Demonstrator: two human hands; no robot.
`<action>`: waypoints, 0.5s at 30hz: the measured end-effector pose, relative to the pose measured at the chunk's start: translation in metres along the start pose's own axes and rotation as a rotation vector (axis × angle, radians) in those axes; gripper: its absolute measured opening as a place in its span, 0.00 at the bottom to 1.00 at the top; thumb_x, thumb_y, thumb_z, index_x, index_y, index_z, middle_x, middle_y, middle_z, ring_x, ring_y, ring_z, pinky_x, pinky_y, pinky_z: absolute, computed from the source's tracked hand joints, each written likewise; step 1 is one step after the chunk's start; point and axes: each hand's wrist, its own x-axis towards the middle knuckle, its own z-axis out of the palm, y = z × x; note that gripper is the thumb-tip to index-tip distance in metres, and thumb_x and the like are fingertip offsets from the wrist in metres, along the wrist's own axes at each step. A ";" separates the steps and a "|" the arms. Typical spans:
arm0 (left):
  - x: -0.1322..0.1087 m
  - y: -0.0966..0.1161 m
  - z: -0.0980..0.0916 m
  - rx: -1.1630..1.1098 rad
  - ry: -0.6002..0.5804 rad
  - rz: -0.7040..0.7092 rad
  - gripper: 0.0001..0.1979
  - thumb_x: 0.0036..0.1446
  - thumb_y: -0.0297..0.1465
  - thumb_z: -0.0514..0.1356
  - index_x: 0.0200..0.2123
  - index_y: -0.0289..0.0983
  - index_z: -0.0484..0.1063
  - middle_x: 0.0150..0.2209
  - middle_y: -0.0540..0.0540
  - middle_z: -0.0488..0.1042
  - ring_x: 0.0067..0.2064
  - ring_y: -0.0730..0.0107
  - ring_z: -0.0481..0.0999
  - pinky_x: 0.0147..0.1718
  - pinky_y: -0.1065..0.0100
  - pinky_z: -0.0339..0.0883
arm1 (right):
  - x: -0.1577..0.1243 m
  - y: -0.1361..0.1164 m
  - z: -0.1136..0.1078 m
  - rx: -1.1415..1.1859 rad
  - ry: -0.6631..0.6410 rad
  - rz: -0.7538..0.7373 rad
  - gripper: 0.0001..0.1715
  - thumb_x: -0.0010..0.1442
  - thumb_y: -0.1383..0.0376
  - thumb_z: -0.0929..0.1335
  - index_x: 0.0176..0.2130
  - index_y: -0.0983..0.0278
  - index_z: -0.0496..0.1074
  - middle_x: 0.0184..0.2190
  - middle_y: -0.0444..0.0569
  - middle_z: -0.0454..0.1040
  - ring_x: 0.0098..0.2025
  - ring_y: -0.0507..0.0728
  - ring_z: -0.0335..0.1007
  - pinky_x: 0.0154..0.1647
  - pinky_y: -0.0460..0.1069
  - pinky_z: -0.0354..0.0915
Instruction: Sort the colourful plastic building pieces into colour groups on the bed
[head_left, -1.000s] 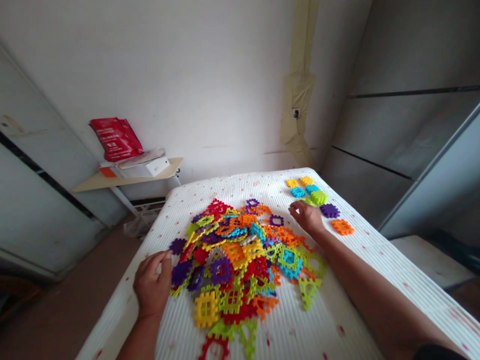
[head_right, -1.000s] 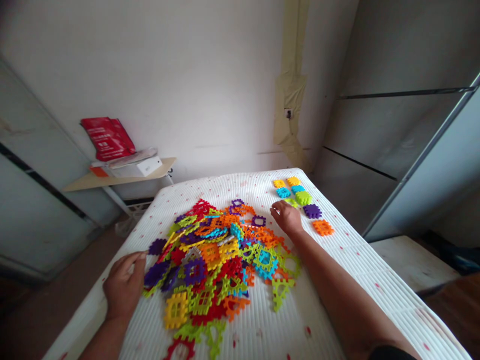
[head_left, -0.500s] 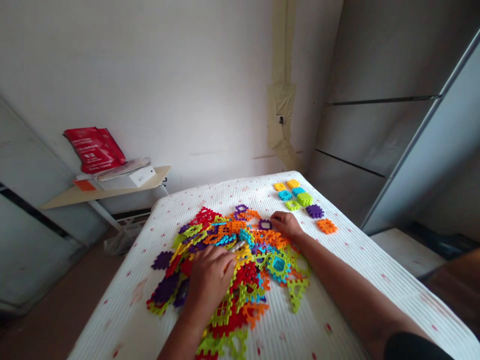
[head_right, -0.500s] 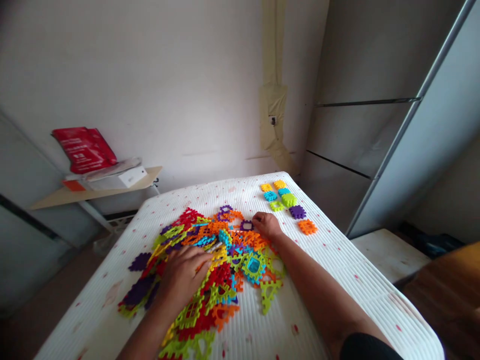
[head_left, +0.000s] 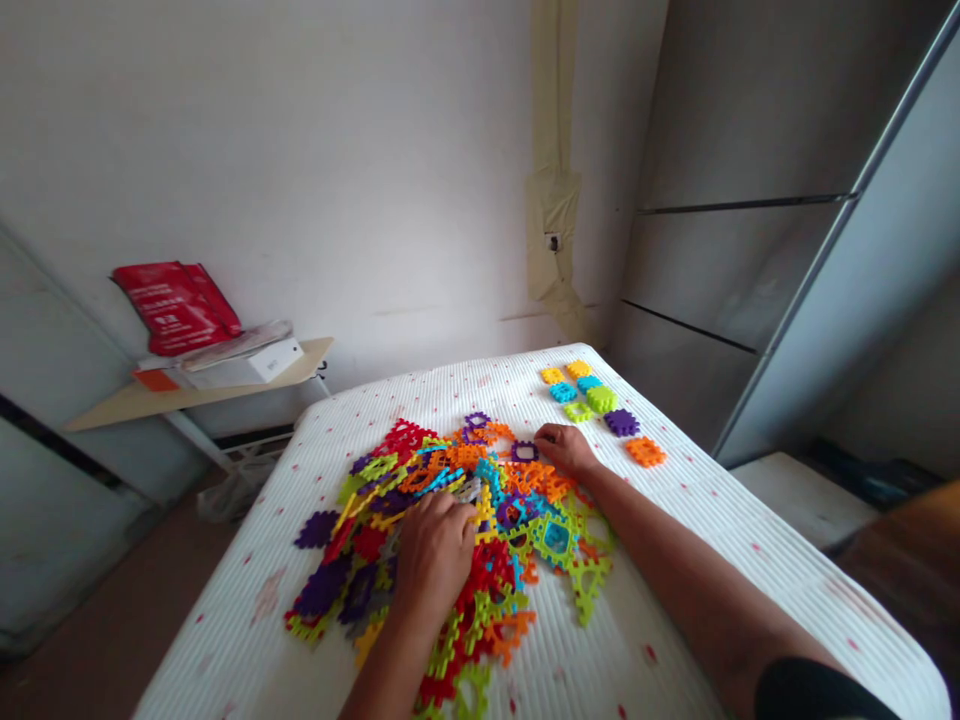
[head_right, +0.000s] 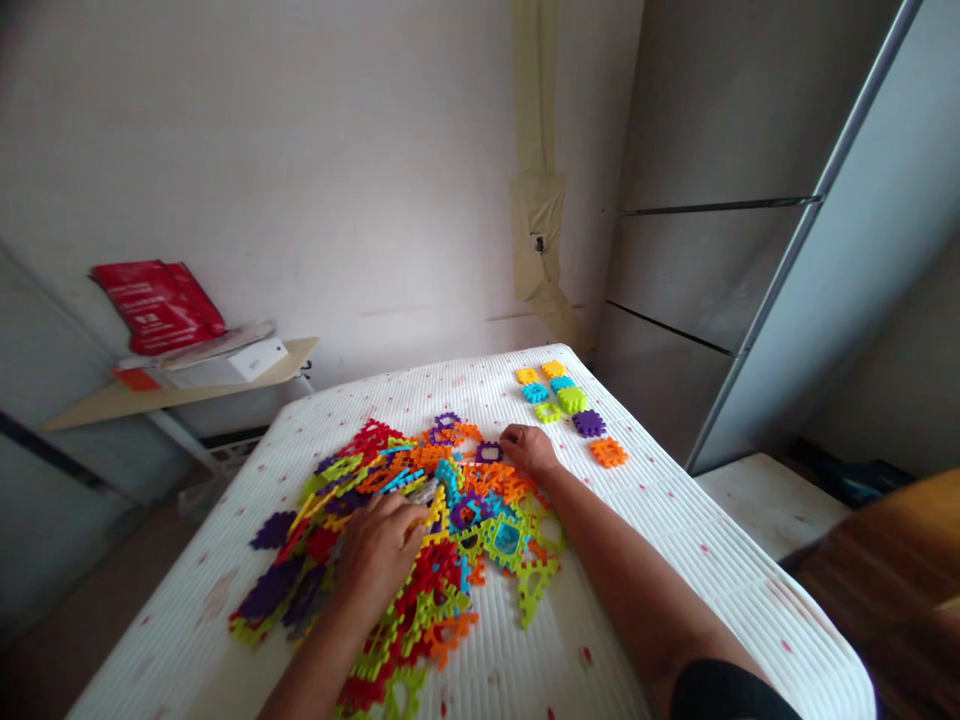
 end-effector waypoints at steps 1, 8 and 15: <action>-0.001 -0.004 0.000 -0.098 0.059 -0.013 0.10 0.53 0.27 0.53 0.32 0.40 0.74 0.33 0.44 0.73 0.40 0.61 0.70 0.41 0.59 0.62 | 0.000 0.000 0.000 -0.002 0.001 -0.004 0.10 0.54 0.65 0.64 0.31 0.63 0.75 0.29 0.44 0.76 0.31 0.52 0.68 0.32 0.44 0.60; -0.007 -0.031 -0.002 -0.907 0.322 -0.488 0.17 0.46 0.42 0.61 0.35 0.35 0.73 0.31 0.45 0.73 0.34 0.65 0.72 0.34 0.66 0.66 | 0.001 0.003 0.001 -0.003 -0.002 0.004 0.11 0.53 0.64 0.63 0.31 0.63 0.74 0.29 0.44 0.75 0.30 0.51 0.67 0.32 0.44 0.60; -0.010 -0.038 0.001 -1.319 0.395 -0.621 0.21 0.43 0.42 0.65 0.36 0.32 0.73 0.25 0.49 0.70 0.25 0.75 0.66 0.25 0.72 0.61 | 0.001 0.006 0.002 0.039 -0.005 0.013 0.11 0.52 0.62 0.63 0.31 0.63 0.74 0.27 0.44 0.74 0.29 0.52 0.66 0.31 0.45 0.60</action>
